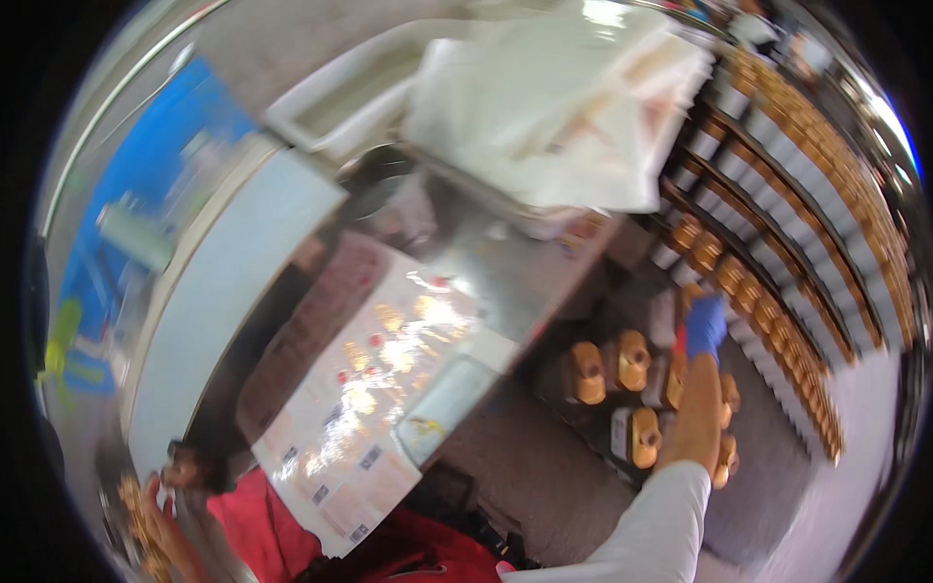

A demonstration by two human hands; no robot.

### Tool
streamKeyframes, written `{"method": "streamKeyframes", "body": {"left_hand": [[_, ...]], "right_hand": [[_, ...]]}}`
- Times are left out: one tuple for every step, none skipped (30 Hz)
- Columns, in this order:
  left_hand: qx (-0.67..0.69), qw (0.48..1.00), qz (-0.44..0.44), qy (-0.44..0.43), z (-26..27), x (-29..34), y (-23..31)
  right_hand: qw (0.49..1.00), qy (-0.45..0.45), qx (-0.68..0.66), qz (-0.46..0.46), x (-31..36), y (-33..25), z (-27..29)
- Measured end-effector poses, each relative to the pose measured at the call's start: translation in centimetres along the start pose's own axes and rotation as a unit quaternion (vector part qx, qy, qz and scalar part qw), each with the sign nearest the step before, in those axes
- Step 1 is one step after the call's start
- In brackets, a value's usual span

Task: The person applies labels to the sides of white bottles with gold caps. They peel the backing from a label sheet, position the label on the bottle, and smooth it down with a red cloth. The person repeats this process for multiple bottles, placing finished units on a nearby tray.

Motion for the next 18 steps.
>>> {"method": "streamKeyframes", "body": {"left_hand": [[0.022,0.999,0.013,-0.025,-3.4,-1.1,-2.5],[-0.022,0.998,0.044,0.05,1.0,2.7,0.8],[-0.061,0.996,0.039,0.045,1.2,3.2,2.8],[-0.041,0.997,0.04,0.053,0.5,3.2,4.0],[-0.026,0.998,0.04,0.05,-0.6,2.4,3.6],[-0.024,0.995,0.063,0.068,0.3,3.5,3.1],[-0.017,0.996,0.063,0.064,0.0,3.6,3.8],[-0.026,0.998,0.031,0.042,-0.4,2.5,3.9],[-0.012,0.999,0.033,0.042,0.1,3.2,3.9],[0.0,0.998,0.039,0.046,0.5,3.5,3.5],[0.0,0.997,0.052,0.05,1.3,4.1,2.9],[0.009,0.997,0.041,0.067,2.3,5.0,2.5],[0.008,0.996,0.048,0.08,3.5,5.9,1.7],[0.017,0.995,0.052,0.087,4.2,6.4,0.3],[0.02,0.994,0.055,0.093,5.2,6.9,-0.6],[0.039,0.99,0.052,0.127,6.3,7.3,-1.9],[0.035,0.986,0.072,0.148,7.7,7.6,-3.7],[0.033,0.981,0.094,0.168,9.3,8.0,-5.6]], "right_hand": [[0.964,0.035,0.263,0.008,-1.1,3.2,-6.8],[0.993,-0.001,0.103,0.059,-0.1,-5.3,1.5],[0.987,-0.088,0.062,0.123,0.4,-6.1,2.2],[0.978,-0.098,0.1,0.152,1.7,-6.1,2.6],[0.979,-0.09,0.114,0.143,2.3,-4.6,1.6],[0.981,-0.057,0.103,0.152,1.6,-5.8,2.2],[0.986,-0.038,0.082,0.142,1.7,-5.6,2.0],[0.992,-0.037,0.048,0.112,2.7,-4.1,1.3],[0.994,-0.021,0.006,0.107,2.4,-4.6,1.5],[0.995,-0.013,-0.063,0.071,3.2,-3.8,2.7],[0.988,0.0,-0.147,0.044,3.4,-3.3,4.4],[0.967,0.013,-0.253,0.016,4.3,-2.8,6.7],[0.927,0.021,-0.375,-0.002,5.3,-2.4,9.3],[0.876,0.03,-0.481,-0.018,6.7,-1.6,11.9],[0.817,0.027,-0.575,-0.021,8.4,-1.3,14.5],[0.754,0.006,-0.657,-0.013,10.2,-1.4,17.0],[0.685,-0.024,-0.728,-0.005,12.3,-1.8,19.7],[0.614,-0.061,-0.787,0.004,14.3,-2.1,22.1]]}}
Point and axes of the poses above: each hand's wrist, its own x-axis away from the middle knuckle, its own z-axis out of the back of the hand, y = z × x, the point moved 6 cm from there along -x, towards the middle knuckle, and after that the axes turned 2 degrees about -z, right-handed, at the moved point
